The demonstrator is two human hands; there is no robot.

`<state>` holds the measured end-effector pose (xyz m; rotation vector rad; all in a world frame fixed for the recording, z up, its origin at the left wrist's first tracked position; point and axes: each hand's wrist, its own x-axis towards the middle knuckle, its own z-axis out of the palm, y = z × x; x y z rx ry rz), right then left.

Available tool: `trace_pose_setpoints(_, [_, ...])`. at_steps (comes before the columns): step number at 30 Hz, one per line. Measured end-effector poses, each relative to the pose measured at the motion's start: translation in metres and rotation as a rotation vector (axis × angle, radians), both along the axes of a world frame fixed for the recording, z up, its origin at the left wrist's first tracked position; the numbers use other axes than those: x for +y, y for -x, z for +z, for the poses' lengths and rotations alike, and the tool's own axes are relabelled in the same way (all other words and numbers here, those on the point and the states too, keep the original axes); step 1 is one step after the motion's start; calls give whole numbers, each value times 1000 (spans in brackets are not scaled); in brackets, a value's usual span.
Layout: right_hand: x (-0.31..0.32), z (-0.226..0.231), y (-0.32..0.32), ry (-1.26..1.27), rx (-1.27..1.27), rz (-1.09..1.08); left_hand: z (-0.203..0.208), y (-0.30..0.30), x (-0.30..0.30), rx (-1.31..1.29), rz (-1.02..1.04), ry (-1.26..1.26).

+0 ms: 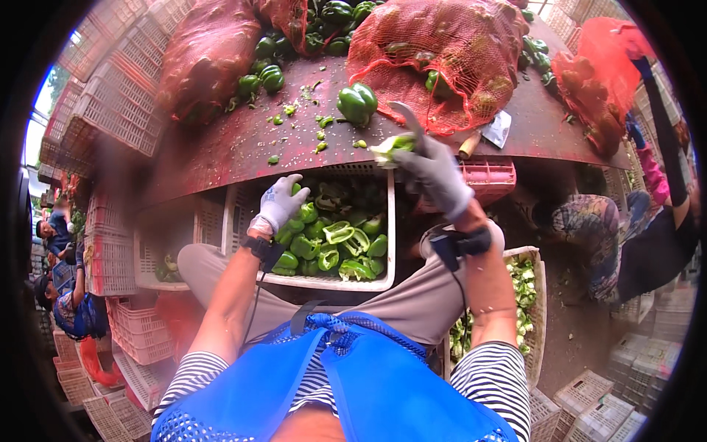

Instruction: The recorder prepares green bell peppers by cutting them with a knife and a cleaver and sorting them into plastic crates.

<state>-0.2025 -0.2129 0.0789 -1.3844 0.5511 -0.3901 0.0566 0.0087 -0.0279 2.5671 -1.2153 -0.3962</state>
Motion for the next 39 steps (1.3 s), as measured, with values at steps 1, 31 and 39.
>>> trace_pose_setpoints(1, [-13,10,32,197,68,-82,0,-3,-6,29,-37,1])
trace_pose_setpoints(31, [15,18,38,881,440,-421,17,-25,-100,1508,-127,1022])
trace_pose_setpoints(39, [83,-6,-80,976,354,-220,42,30,-39,1590,14,1257])
